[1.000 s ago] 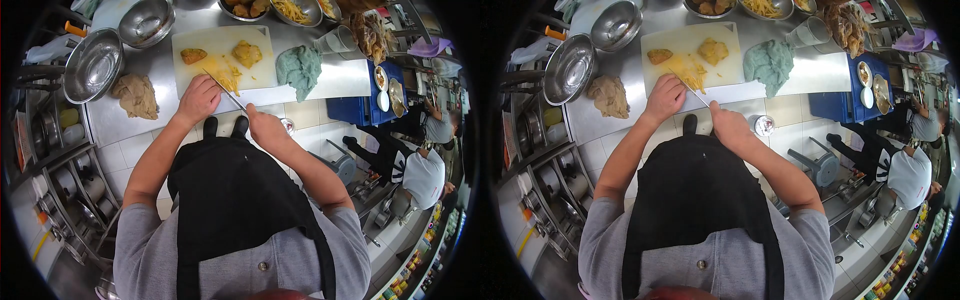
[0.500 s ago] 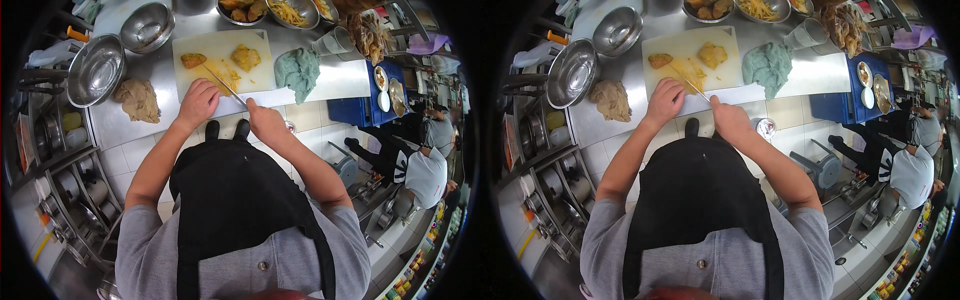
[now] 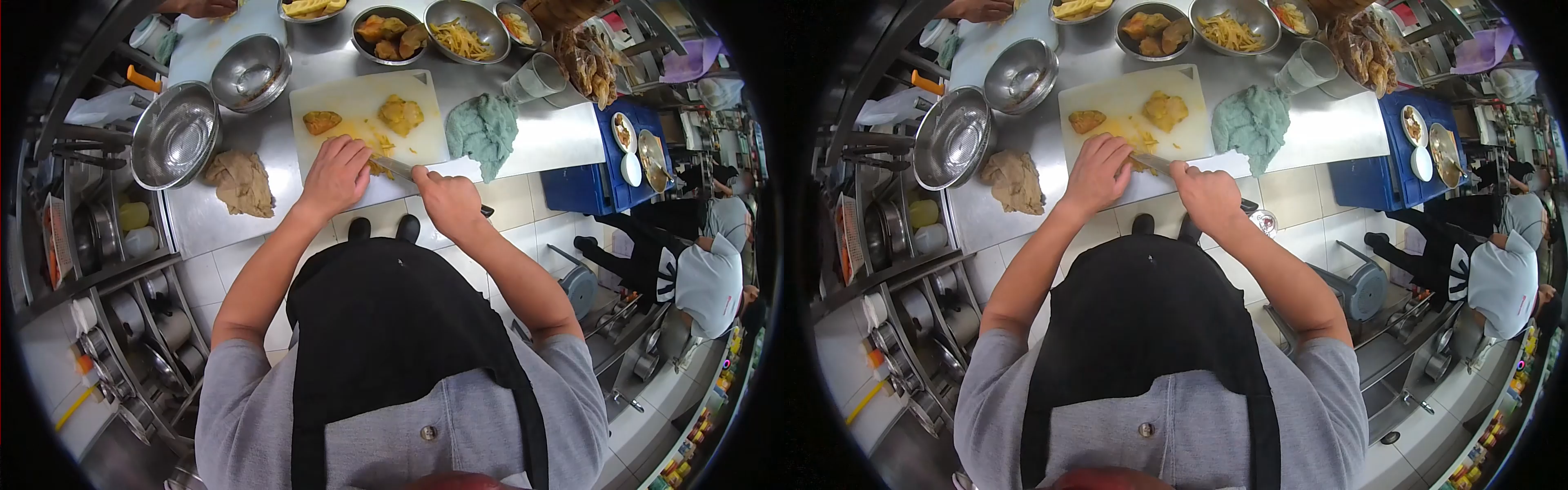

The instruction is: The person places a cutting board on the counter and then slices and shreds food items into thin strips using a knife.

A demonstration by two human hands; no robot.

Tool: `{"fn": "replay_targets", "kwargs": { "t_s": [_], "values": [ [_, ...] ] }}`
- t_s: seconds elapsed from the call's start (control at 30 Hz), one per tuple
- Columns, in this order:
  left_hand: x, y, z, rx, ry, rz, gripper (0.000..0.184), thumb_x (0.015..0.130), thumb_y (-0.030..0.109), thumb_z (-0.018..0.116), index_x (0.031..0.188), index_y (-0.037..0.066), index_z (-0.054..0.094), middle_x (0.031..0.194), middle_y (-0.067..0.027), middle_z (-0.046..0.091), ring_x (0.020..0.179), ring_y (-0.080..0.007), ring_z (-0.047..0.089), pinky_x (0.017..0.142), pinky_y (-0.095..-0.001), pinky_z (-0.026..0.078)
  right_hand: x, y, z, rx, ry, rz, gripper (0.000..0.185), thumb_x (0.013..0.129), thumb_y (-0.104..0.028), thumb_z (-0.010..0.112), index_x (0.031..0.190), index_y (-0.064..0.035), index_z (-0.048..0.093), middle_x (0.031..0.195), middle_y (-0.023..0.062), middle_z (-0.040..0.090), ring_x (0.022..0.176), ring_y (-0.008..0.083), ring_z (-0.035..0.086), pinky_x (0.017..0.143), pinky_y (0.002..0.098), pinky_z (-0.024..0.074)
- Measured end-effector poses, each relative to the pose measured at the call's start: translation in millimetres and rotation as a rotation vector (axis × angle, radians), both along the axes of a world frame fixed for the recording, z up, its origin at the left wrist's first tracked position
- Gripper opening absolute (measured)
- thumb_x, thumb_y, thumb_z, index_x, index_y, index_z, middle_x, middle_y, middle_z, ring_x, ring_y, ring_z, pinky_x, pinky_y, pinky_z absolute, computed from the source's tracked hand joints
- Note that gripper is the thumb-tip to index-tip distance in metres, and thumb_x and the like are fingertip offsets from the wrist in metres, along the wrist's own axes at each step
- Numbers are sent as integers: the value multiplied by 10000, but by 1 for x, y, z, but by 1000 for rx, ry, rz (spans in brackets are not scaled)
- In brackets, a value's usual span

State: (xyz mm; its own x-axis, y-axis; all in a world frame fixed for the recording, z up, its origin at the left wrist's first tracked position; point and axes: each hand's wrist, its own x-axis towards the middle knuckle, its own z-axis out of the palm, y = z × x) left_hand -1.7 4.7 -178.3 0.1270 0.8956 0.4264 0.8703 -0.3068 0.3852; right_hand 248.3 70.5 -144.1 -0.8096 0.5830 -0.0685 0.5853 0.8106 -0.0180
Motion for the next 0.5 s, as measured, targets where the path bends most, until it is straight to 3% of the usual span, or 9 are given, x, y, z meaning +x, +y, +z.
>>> {"fn": "replay_targets", "kwargs": {
  "t_s": [0.2, 0.5],
  "values": [
    [-6, 5, 22, 19, 37, 64, 396, 819, 94, 727, 1202, 12, 669, 1231, -145, 653, 1220, -363, 569, 1083, -492, 461, 6, -1, -5, -39, 52, -64, 277, 856, -87, 649, 1094, -54, 511, 766, 77, 694, 657, 262, 732, 540, 389, 543],
    [-20, -49, -13, -95, 97, 87, 400, 860, 77, 699, 1256, 28, 670, 1320, -167, 642, 1270, -385, 558, 1135, -519, 420, 6, 14, -17, -208, 208, -176, 231, 886, -71, 592, 1099, -53, 506, 763, 140, 705, 696, 356, 718, 591, 491, 545]
  ]
}}
